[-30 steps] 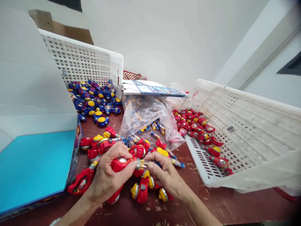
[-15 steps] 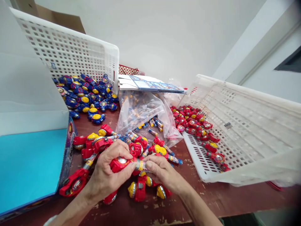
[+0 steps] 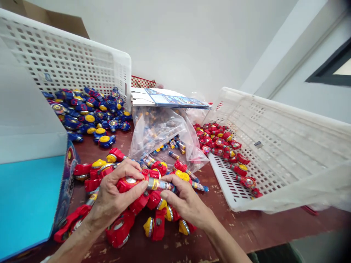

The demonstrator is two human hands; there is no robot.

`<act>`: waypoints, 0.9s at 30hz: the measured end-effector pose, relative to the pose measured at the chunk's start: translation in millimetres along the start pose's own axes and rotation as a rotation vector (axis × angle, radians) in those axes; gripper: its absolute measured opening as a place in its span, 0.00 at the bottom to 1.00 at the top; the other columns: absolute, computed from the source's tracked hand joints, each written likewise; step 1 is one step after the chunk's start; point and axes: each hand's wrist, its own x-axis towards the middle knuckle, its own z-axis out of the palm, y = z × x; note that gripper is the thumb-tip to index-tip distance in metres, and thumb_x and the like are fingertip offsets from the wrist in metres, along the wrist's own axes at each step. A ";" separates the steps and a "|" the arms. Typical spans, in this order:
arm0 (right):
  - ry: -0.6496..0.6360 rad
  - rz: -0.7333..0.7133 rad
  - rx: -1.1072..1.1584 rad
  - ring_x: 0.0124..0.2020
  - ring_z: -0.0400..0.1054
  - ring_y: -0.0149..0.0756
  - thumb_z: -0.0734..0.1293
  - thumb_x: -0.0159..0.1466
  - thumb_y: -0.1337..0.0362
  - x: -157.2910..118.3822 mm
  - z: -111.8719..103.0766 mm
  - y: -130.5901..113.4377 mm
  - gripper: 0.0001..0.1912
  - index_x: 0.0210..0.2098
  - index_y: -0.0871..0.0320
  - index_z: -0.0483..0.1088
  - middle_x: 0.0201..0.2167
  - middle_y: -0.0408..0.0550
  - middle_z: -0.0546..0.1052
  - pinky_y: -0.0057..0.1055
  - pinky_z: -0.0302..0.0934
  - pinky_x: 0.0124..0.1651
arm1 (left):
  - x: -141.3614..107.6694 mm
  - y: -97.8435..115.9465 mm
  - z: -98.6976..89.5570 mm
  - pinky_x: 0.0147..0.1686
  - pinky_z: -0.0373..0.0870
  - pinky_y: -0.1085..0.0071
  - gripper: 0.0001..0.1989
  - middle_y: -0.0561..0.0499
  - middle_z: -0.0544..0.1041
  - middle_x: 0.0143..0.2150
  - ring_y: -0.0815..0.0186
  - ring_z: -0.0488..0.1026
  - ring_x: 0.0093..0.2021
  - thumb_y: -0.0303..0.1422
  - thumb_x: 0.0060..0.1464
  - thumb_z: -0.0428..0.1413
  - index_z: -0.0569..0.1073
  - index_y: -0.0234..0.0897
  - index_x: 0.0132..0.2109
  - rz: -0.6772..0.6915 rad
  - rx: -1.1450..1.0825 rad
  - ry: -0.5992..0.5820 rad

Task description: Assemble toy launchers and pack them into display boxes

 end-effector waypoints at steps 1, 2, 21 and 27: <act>0.059 -0.062 -0.099 0.30 0.55 0.29 0.64 0.63 0.53 0.9 -0.1 -1.5 0.14 0.41 0.57 0.68 0.28 0.40 0.64 0.27 0.52 0.35 | 0.7 -0.5 1.0 0.43 0.66 0.68 0.03 0.50 0.73 0.36 0.62 0.71 0.40 0.29 0.46 0.61 0.74 0.41 0.28 -0.018 -0.009 0.027; 0.071 -0.085 -0.141 0.31 0.56 0.30 0.65 0.63 0.53 1.5 -0.2 -2.4 0.13 0.40 0.57 0.68 0.29 0.41 0.65 0.27 0.52 0.36 | 1.1 -0.6 2.1 0.42 0.66 0.68 0.03 0.50 0.73 0.36 0.62 0.71 0.39 0.29 0.46 0.61 0.74 0.41 0.28 -0.026 -0.011 0.031; 1.029 0.986 -0.965 0.58 0.58 0.49 0.64 0.65 0.62 4.3 -192.9 96.9 0.19 0.54 0.60 0.63 0.58 0.54 0.63 0.53 0.56 0.56 | 15.3 -52.0 -12.2 0.52 0.63 0.51 0.15 0.39 0.73 0.44 0.46 0.69 0.49 0.42 0.53 0.54 0.73 0.35 0.42 0.346 0.872 0.145; 0.855 1.236 -1.206 0.54 0.63 0.45 0.64 0.66 0.60 -13.7 -209.1 137.5 0.17 0.52 0.60 0.66 0.55 0.53 0.67 0.49 0.61 0.54 | 18.1 -64.4 -13.6 0.52 0.65 0.54 0.15 0.42 0.73 0.46 0.50 0.70 0.47 0.39 0.53 0.57 0.71 0.37 0.46 0.424 0.838 0.133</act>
